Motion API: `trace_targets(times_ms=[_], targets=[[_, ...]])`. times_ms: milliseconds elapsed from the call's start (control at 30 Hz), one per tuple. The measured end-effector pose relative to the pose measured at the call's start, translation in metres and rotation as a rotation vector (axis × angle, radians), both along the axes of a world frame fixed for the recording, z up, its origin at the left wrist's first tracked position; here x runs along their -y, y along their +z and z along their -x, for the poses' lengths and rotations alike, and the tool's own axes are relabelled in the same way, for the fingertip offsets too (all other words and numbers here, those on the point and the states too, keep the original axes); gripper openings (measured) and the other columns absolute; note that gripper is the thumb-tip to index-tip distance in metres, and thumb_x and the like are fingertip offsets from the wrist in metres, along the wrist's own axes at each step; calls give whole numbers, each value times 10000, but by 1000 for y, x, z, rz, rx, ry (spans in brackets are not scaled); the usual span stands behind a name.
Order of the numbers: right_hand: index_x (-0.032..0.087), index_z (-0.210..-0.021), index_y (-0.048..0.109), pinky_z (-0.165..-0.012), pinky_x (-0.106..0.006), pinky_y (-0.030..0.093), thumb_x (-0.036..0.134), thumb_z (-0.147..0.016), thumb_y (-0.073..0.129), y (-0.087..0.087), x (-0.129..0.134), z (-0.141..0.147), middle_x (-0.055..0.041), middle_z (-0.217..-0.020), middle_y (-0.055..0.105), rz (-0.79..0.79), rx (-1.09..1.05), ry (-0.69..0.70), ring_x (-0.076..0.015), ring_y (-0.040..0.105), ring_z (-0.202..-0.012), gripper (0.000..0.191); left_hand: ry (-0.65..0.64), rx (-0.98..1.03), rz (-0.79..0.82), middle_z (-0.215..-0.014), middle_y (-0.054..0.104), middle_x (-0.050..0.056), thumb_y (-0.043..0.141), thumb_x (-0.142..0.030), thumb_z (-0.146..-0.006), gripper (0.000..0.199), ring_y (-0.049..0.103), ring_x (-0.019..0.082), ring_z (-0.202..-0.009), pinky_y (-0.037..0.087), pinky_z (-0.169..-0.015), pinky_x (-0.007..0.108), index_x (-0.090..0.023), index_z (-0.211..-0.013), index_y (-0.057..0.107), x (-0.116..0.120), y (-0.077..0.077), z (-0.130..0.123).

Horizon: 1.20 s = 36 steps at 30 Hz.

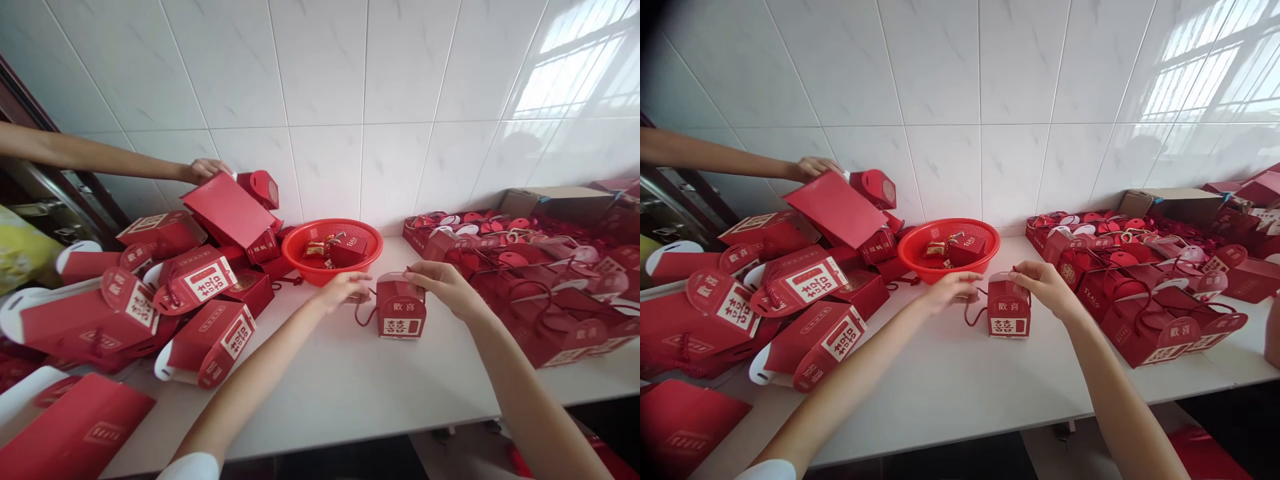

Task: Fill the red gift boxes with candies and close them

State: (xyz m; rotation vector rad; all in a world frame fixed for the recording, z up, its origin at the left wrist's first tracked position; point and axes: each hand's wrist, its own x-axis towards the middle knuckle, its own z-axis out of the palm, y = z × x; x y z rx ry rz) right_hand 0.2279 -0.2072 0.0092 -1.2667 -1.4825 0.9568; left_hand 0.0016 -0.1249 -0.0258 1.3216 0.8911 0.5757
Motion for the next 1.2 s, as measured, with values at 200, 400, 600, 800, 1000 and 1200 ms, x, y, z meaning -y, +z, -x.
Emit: trace_targets(times_ms=[200,400,600,800,1000,1200], targets=[[166,-746,688,-661,-313,515,632,-641,810,6,-2,-1,-56,-713,674,-31,-46,-57,-167,606,-653,494,-150,316,36,-937,749,81,732,-182,-798,268,712,191,-924,492,-983,392,-142,-1056,669,8,57,2],[170,-898,694,-660,-286,505,428,-657,801,13,-6,22,-57,-839,723,-60,-39,-13,-194,653,-749,370,-256,107,-216,-1244,678,149,690,-315,-893,434,613,286,-1234,468,-1050,443,-168,-1291,604,41,86,-27],[167,-830,678,-521,-243,416,255,-624,632,-1,-16,25,-19,-669,684,-99,86,-190,-163,592,-608,229,-209,-77,-498,-1316,649,137,657,-354,-893,524,573,299,-1287,487,-1038,428,-203,-1381,542,46,79,-35],[178,-726,653,-559,-266,485,251,-635,584,-11,-21,25,-40,-652,706,-95,76,-254,-184,648,-615,136,93,-391,-808,-1339,579,203,788,-396,-731,868,536,355,-1279,472,-1024,478,-129,-1466,411,48,45,-40],[191,-703,647,-591,-290,515,277,-661,590,-22,-25,27,-33,-640,707,-122,121,-312,-182,654,-583,111,81,-476,-780,-1216,614,150,777,-512,-706,584,532,363,-1214,499,-899,440,-188,-1154,591,43,9,-52],[194,-670,659,-600,-278,452,308,-689,575,-26,-27,15,-25,-658,711,-157,295,-375,-178,639,-628,143,80,-388,-732,-844,630,29,773,-414,-701,301,610,238,-907,460,-722,310,-195,-753,574,29,-4,-55]])
